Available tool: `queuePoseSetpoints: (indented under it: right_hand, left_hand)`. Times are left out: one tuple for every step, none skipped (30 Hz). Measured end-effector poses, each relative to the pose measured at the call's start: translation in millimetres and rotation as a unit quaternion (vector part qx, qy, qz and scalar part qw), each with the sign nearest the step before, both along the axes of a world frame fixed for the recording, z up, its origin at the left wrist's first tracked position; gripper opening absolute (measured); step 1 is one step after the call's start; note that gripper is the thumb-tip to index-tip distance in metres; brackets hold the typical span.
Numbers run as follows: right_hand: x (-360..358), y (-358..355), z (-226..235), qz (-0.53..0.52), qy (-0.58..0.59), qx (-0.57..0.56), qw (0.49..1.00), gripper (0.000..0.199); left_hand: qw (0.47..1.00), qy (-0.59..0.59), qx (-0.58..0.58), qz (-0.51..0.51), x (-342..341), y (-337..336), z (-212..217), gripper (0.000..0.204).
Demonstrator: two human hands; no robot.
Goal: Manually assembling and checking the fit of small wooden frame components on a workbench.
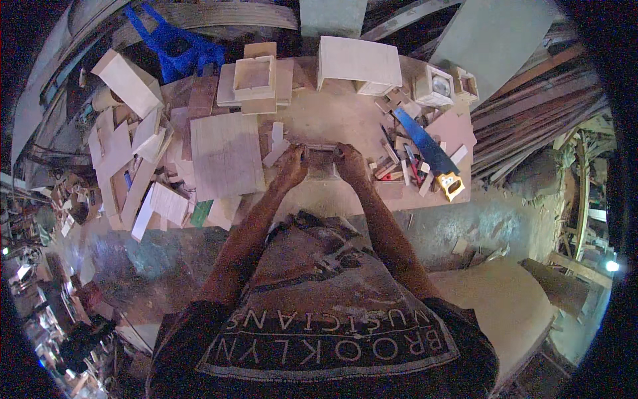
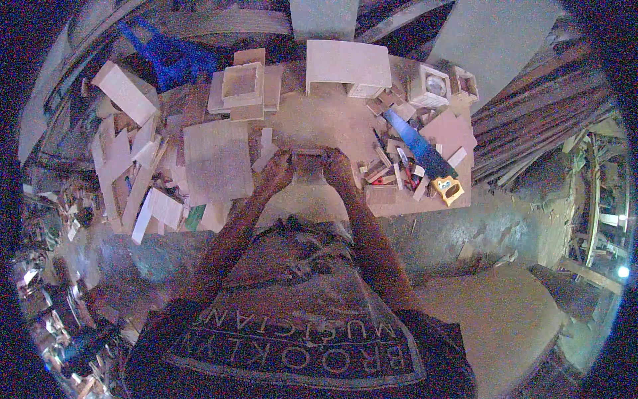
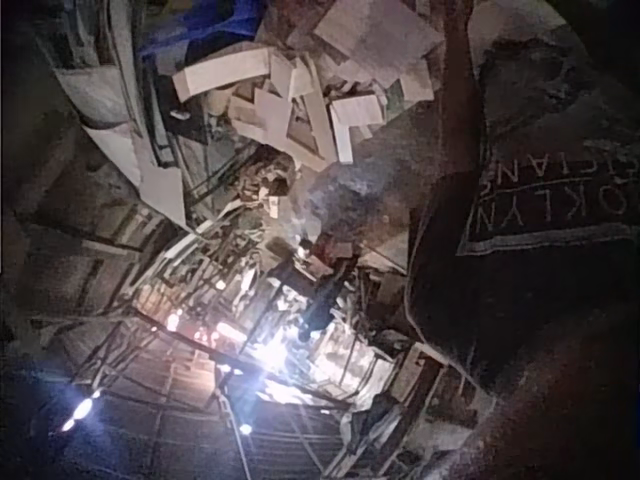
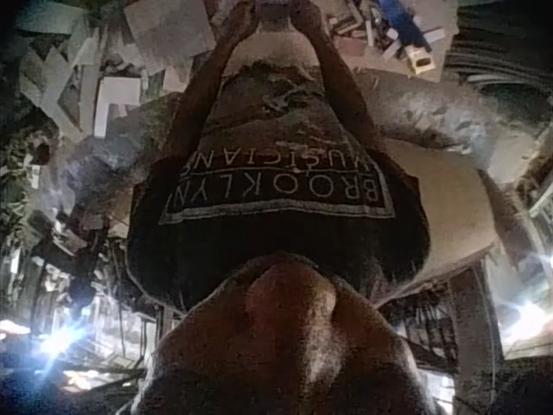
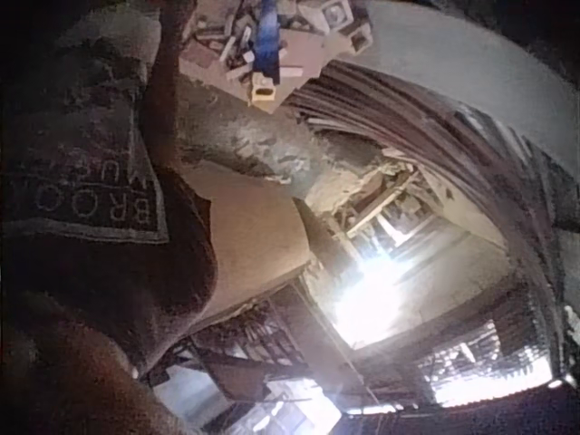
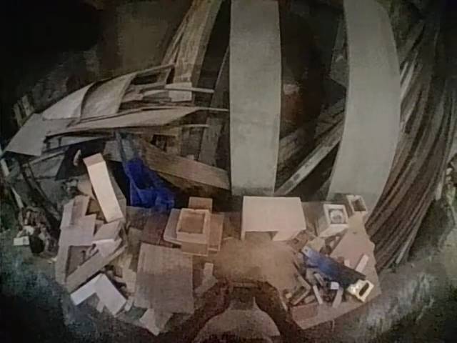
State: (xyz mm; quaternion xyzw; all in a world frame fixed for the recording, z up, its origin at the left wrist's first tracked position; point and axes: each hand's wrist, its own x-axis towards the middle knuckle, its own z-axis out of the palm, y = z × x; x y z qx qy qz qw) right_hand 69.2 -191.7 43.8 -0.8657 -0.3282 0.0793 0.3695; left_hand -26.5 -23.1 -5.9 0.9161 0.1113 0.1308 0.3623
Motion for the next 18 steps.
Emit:
queuePoseSetpoints:
  right_hand:
    - [-2,2,3,-0.013,0.009,-0.012,1.000,0.029]
    - [0,0,-3,-0.015,0.008,-0.013,1.000,0.029]
    - [1,-3,-13,-0.022,-0.004,-0.030,0.999,0.029]
    - [3,-8,-24,-0.028,-0.016,-0.048,0.998,0.030]
    - [2,-3,-18,-0.024,-0.016,-0.046,0.999,0.030]
    - [0,-1,-12,-0.020,0.010,-0.031,0.999,0.030]
    - [-1,4,-7,-0.016,0.036,-0.017,0.999,0.031]
    - [0,2,-8,-0.017,0.036,-0.018,0.999,0.031]
    - [2,1,-10,-0.012,0.030,-0.029,0.999,0.030]
    - [3,0,-12,-0.006,0.024,-0.040,0.999,0.030]
    - [3,-2,-14,-0.009,0.026,-0.042,0.999,0.030]
    - [3,-4,-16,-0.022,0.022,-0.044,0.999,0.030]
    - [3,-6,-18,-0.036,0.018,-0.046,0.998,0.029]
    - [3,-2,-16,-0.031,0.017,-0.042,0.998,0.029]
    - [2,1,-13,-0.023,0.020,-0.019,0.999,0.028]
    - [1,4,-10,-0.016,0.023,0.005,1.000,0.027]
    - [2,3,-11,-0.019,0.022,0.004,1.000,0.027]
    - [2,3,-12,-0.015,0.009,-0.008,1.000,0.027]
  left_hand:
    - [1.000,0.019,-0.001,0.014,-2,0,3,0.028]
    - [1.000,0.018,-0.002,0.012,1,1,8,0.028]
    - [0.998,0.052,-0.021,-0.021,5,3,11,0.030]
    - [0.994,0.085,-0.039,-0.054,8,3,14,0.032]
    - [0.994,0.086,-0.038,-0.049,4,5,9,0.032]
    - [0.998,0.050,-0.031,-0.028,0,5,4,0.034]
    - [1.000,0.015,-0.025,-0.007,-3,7,-1,0.036]
    - [1.000,0.016,-0.026,-0.008,-3,5,-2,0.036]
    - [0.999,-0.031,-0.035,-0.002,-2,4,-2,0.035]
    - [0.996,-0.079,-0.043,0.004,-1,4,-2,0.034]
    - [0.996,-0.078,-0.045,0.001,2,4,2,0.034]
    - [0.996,-0.007,-0.086,-0.033,5,7,8,0.038]
    - [0.988,0.064,-0.125,-0.068,8,8,14,0.044]
    - [0.988,0.063,-0.122,-0.063,5,13,8,0.044]
    - [0.994,0.024,-0.081,-0.065,1,17,-1,0.046]
    - [0.997,-0.015,-0.040,-0.066,-3,21,-10,0.048]
    - [0.997,-0.016,-0.041,-0.070,-1,20,-9,0.048]
    - [0.996,-0.008,-0.055,-0.063,0,18,-7,0.046]
